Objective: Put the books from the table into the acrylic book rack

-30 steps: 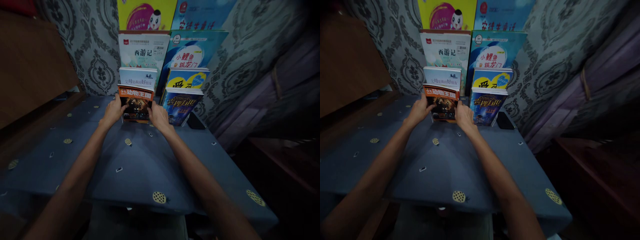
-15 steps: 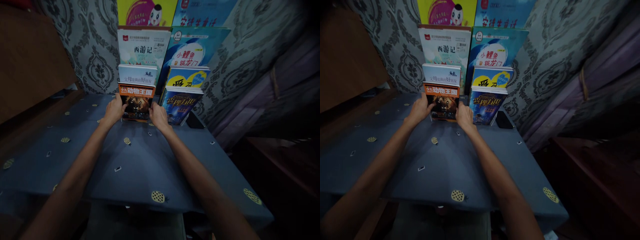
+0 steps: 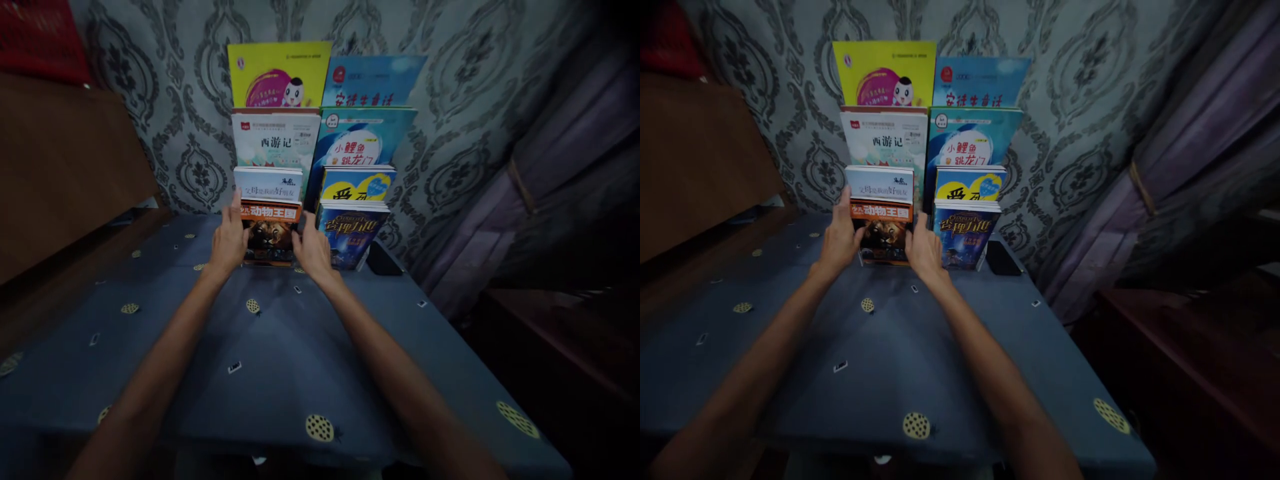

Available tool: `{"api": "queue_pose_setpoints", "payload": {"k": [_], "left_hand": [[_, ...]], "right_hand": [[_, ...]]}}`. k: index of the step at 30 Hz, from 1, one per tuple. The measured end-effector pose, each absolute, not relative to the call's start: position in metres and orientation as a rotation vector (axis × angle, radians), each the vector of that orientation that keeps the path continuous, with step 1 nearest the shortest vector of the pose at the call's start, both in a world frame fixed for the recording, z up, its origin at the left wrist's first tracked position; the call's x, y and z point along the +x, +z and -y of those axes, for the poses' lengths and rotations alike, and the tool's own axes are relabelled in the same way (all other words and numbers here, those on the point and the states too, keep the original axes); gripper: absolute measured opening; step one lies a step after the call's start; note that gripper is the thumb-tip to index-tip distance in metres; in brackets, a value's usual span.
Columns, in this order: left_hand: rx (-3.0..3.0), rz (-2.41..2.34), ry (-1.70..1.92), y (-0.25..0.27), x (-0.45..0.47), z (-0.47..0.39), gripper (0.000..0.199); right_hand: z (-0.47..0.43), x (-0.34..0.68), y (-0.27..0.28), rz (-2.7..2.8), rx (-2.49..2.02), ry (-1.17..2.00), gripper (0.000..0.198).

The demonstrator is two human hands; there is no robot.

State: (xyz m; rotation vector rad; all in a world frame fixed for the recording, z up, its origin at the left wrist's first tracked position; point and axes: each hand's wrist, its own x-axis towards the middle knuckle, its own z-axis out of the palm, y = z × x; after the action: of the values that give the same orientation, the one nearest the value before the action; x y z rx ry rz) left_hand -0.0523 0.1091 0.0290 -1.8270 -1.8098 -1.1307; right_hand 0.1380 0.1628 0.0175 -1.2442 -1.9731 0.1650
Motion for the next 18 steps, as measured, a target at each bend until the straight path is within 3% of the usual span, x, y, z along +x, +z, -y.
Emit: {"api": "queue_pose_setpoints", "payload": {"k": [3, 18], "left_hand": [[-1.835, 1.875, -1.076, 0.032, -0.053, -0.108, 0.078], [-1.870, 1.905, -1.111, 0.028, -0.059, -0.114, 0.075]], "right_hand": [[-0.158, 0.140, 0.024, 1.936, -1.074, 0.128, 0.064], [-0.157, 0.140, 0.024, 2.014, -1.088, 0.127, 0.062]]}}
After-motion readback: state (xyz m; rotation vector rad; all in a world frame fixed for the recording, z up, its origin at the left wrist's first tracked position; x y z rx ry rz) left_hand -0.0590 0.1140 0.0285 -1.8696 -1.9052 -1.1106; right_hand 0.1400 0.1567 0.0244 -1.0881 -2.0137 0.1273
